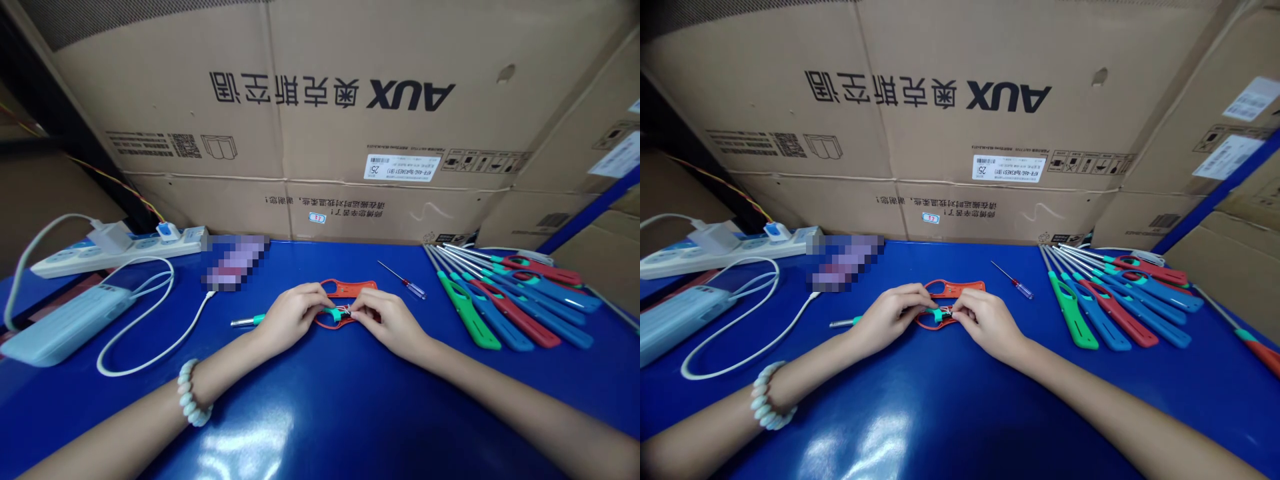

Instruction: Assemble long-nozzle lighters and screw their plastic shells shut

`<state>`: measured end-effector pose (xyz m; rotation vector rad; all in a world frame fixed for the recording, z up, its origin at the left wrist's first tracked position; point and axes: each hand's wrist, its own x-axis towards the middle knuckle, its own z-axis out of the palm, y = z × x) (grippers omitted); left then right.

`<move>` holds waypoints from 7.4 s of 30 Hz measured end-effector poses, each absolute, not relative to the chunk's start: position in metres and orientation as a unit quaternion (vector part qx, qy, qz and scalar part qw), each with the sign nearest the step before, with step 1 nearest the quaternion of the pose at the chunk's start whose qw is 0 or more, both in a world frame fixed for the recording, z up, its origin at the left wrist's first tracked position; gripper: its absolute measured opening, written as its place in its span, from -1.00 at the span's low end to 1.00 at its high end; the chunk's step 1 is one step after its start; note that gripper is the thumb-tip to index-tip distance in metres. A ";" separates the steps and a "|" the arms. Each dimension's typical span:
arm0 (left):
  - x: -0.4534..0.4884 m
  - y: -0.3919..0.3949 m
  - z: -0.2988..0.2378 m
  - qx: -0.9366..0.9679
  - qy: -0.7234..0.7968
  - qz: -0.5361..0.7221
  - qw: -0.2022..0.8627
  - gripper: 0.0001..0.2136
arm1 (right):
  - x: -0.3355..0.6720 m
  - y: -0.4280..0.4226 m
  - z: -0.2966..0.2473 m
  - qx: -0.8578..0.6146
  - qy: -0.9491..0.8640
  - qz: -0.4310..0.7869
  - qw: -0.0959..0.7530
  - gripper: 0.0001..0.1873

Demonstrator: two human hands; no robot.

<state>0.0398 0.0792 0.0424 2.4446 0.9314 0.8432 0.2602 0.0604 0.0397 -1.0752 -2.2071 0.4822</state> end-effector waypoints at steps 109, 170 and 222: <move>0.018 0.083 0.063 0.921 0.322 0.211 0.063 -0.77 | 0.281 0.061 0.061 -0.297 -0.941 -0.061 0.154 -0.73; 0.010 0.103 0.055 0.907 0.393 0.147 -0.039 -0.85 | 0.305 0.093 0.054 -0.346 -0.922 -0.027 0.172 -0.81; 0.016 0.096 0.066 0.803 0.392 0.322 0.313 -0.85 | 0.296 0.071 0.077 -0.343 -0.895 -0.096 0.268 -0.83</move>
